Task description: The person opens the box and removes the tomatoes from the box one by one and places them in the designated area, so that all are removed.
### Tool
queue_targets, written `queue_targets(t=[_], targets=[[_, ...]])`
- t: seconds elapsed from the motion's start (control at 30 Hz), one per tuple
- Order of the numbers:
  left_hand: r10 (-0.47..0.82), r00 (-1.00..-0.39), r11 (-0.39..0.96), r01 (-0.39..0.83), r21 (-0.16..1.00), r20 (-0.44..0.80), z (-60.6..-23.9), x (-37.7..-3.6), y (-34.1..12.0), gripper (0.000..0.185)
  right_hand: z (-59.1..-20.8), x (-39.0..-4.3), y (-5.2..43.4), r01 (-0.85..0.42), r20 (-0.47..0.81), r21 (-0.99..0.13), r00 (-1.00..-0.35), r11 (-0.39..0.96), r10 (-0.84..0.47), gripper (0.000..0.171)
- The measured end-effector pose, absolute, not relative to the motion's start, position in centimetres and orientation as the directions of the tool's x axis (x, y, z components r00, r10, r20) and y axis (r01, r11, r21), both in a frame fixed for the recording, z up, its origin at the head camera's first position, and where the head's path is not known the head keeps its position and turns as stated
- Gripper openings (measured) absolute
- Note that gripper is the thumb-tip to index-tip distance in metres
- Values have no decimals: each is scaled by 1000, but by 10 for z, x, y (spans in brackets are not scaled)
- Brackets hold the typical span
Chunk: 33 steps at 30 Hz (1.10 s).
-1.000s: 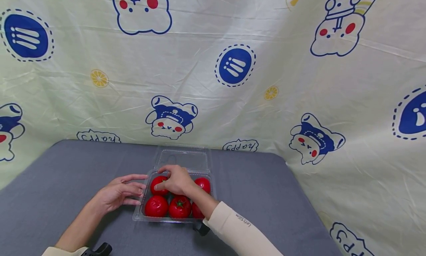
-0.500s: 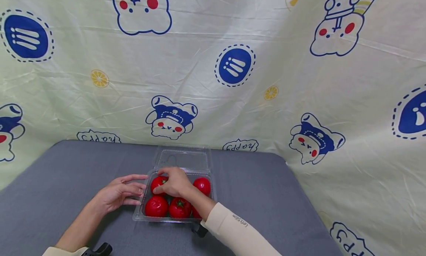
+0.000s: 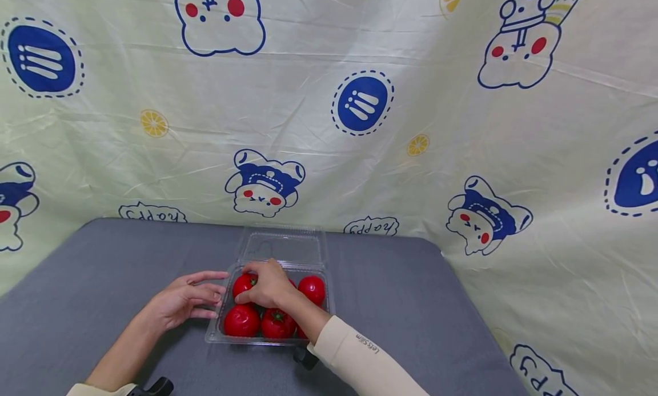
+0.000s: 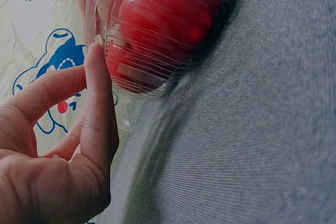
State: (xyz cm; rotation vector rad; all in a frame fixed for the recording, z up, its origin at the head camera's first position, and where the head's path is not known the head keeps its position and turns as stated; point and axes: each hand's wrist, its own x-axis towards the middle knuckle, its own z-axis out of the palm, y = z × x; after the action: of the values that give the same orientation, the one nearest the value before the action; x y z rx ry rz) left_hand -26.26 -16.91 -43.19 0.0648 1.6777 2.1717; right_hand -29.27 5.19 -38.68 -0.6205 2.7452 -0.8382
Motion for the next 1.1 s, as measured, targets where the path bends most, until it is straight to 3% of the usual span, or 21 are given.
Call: queue_targets(t=[0.43,1.1], targets=[[322,-922,-209,-289,934,-213,-436,-263,-169,53,-388,-290,49,-384,-67,-486,-879,785,-472,53],[327,-924,-210,-275,938,-198,-435,-264,-169,52,-388,-291,50,-344,-98,-505,-888,791,-449,58]])
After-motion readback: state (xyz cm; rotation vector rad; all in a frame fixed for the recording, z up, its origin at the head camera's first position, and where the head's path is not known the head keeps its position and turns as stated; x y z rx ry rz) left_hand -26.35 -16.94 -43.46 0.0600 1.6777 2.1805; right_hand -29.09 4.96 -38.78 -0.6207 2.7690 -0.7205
